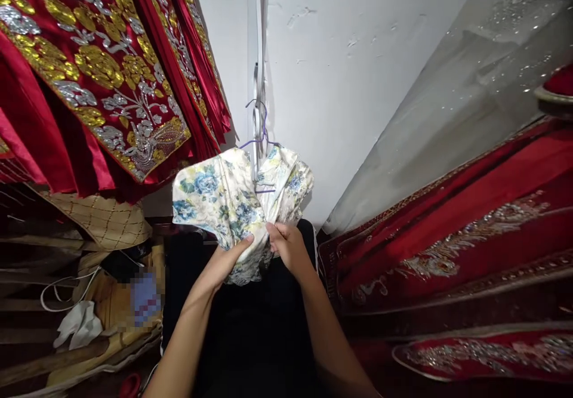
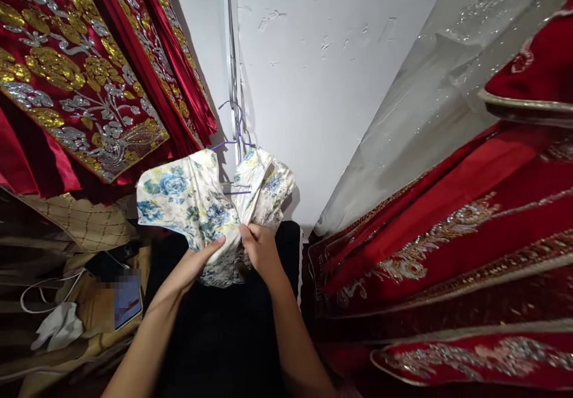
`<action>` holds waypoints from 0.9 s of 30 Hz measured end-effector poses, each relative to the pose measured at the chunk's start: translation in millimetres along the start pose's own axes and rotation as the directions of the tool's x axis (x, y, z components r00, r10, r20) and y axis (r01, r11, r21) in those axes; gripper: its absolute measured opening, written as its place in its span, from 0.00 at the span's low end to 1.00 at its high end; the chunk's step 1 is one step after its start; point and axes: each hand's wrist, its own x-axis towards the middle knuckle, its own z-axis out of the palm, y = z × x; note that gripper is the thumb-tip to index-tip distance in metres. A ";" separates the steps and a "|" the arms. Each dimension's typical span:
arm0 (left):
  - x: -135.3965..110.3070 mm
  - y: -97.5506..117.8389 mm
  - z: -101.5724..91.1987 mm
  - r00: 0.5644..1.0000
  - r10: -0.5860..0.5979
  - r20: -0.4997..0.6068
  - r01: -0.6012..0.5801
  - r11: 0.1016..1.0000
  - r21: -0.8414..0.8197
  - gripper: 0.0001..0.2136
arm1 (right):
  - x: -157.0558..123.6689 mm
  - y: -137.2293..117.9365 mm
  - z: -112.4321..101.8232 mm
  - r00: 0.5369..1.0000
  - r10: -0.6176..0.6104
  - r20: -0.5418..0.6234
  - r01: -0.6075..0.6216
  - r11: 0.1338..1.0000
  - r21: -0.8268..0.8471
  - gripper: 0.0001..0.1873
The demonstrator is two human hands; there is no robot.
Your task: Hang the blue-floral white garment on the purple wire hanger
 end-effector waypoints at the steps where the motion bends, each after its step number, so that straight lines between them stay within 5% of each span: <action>1: 1.2 0.2 -2.0 1.000 0.018 0.023 -0.018 1.000 -0.002 0.28 | -1.3 -3.1 -1.0 1.000 -0.006 0.007 0.006 1.000 -0.028 0.25; 5: 17.6 -7.3 -15.3 0.989 0.148 -0.004 -0.148 0.989 -0.019 0.24 | -7.6 -8.2 -3.4 0.998 -0.054 0.022 0.054 0.998 -0.010 0.23; 8: 32.5 -22.6 -22.8 0.921 0.293 -0.257 -0.284 0.956 0.070 0.24 | -11.1 -0.6 -0.6 0.998 -0.036 0.054 0.031 0.995 0.093 0.22; 11: 34.0 -41.7 -17.5 0.655 0.538 -0.530 -0.404 0.842 0.356 0.32 | -12.6 10.0 7.8 0.997 0.026 0.079 -0.045 0.967 0.249 0.21; 13: 27.0 -54.0 -6.5 0.506 0.691 -0.517 -0.460 0.723 0.515 0.36 | -13.0 14.3 15.1 0.995 0.057 0.087 -0.083 0.938 0.336 0.20; 14: 22.8 -59.4 0.0 0.495 0.742 -0.452 -0.496 0.668 0.554 0.36 | -12.9 15.4 18.7 0.993 0.065 0.095 -0.095 0.926 0.365 0.19; 17: 15.1 -69.8 16.1 0.590 0.798 -0.123 -0.636 0.553 0.539 0.28 | -11.4 16.2 27.3 0.991 0.045 0.130 -0.095 0.909 0.406 0.19; 19: 16.1 -71.1 20.3 0.611 0.791 0.024 -0.693 0.521 0.498 0.20 | -9.6 17.0 30.5 0.989 0.018 0.146 -0.077 0.909 0.409 0.19; 27: 35.1 -57.0 20.6 0.604 0.788 0.124 -0.712 0.462 0.529 0.10 | -5.7 26.2 31.7 0.996 -0.005 0.087 -0.032 0.906 0.422 0.18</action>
